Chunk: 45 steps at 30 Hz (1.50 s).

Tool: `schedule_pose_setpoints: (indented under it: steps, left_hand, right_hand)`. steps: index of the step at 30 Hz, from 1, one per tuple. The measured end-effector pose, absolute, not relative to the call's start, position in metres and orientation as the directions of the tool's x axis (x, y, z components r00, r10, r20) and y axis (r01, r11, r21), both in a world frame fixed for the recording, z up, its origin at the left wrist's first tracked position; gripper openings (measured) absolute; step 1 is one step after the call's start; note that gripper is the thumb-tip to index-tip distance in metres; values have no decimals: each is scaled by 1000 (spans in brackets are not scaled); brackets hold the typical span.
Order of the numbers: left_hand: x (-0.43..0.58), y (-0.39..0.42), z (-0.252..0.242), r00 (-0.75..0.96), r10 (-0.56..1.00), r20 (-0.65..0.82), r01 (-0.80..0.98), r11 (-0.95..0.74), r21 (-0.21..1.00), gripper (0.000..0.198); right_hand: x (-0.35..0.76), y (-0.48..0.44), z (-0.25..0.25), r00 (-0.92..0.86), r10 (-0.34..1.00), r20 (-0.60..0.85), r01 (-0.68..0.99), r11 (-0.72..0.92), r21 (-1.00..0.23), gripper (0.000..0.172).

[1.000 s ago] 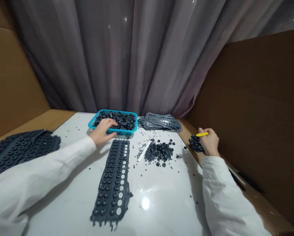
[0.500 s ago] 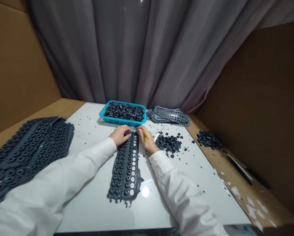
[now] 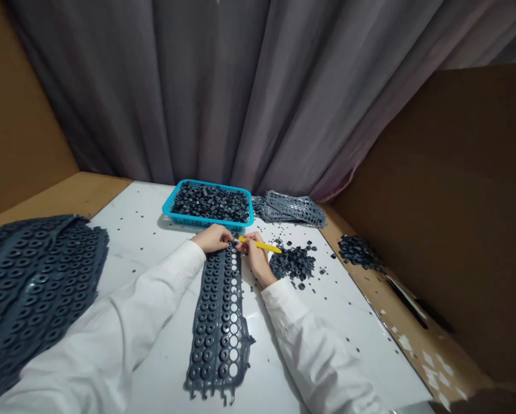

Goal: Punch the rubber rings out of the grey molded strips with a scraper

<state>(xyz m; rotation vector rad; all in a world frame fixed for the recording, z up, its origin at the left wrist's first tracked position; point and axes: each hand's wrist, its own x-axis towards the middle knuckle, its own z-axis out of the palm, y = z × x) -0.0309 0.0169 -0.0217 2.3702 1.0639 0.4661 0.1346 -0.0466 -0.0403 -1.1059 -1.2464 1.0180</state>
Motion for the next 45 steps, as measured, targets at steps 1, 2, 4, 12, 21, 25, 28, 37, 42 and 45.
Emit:
schedule_pose_setpoints:
  steps: [1, 2, 4, 12, 21, 25, 28, 37, 42, 45]
  left_hand:
    - [-31, 19, -20, 654, 751, 93, 589, -582, 561, 25]
    - [-30, 20, -19, 670, 738, 82, 584, -591, 557, 25]
    - [-30, 22, -17, 693, 717, 67, 576, -608, 546, 24]
    - [-28, 20, -15, 735, 673, 84, 574, -683, 452, 22]
    - [-24, 12, -14, 747, 656, 109, 603, -737, 306, 15]
    - [-26, 11, -17, 744, 657, 124, 593, -734, 331, 12]
    - [-29, 8, -21, 733, 663, 151, 596, -733, 327, 15]
    - [-34, 7, -35, 617, 731, 292, 589, -675, 445, 16]
    - [-37, 5, -26, 661, 703, 263, 569, -698, 435, 17]
    - [-40, 2, -24, 633, 728, 265, 616, -680, 397, 23]
  right_hand:
    - [134, -46, -43, 89, 984, 157, 0, 157, -988, 9]
    - [135, -46, -44, 104, 985, 136, 10, 136, -991, 7]
    - [135, -47, -46, 119, 985, 126, 66, 118, -991, 8]
    - [136, -51, -41, 83, 984, 158, 227, 136, -964, 11]
    - [132, -52, -30, 53, 986, 159, 307, 136, -942, 14]
    - [130, -52, -29, 59, 983, 171, 333, 143, -932, 15]
    - [130, -53, -30, 55, 979, 198, 331, 169, -928, 16]
    - [131, -51, -33, 42, 973, 227, 351, 198, -915, 18]
    - [133, -51, -39, 18, 975, 221, 307, 205, -929, 12]
    - [134, -53, -35, 7, 978, 208, 200, 202, -959, 8]
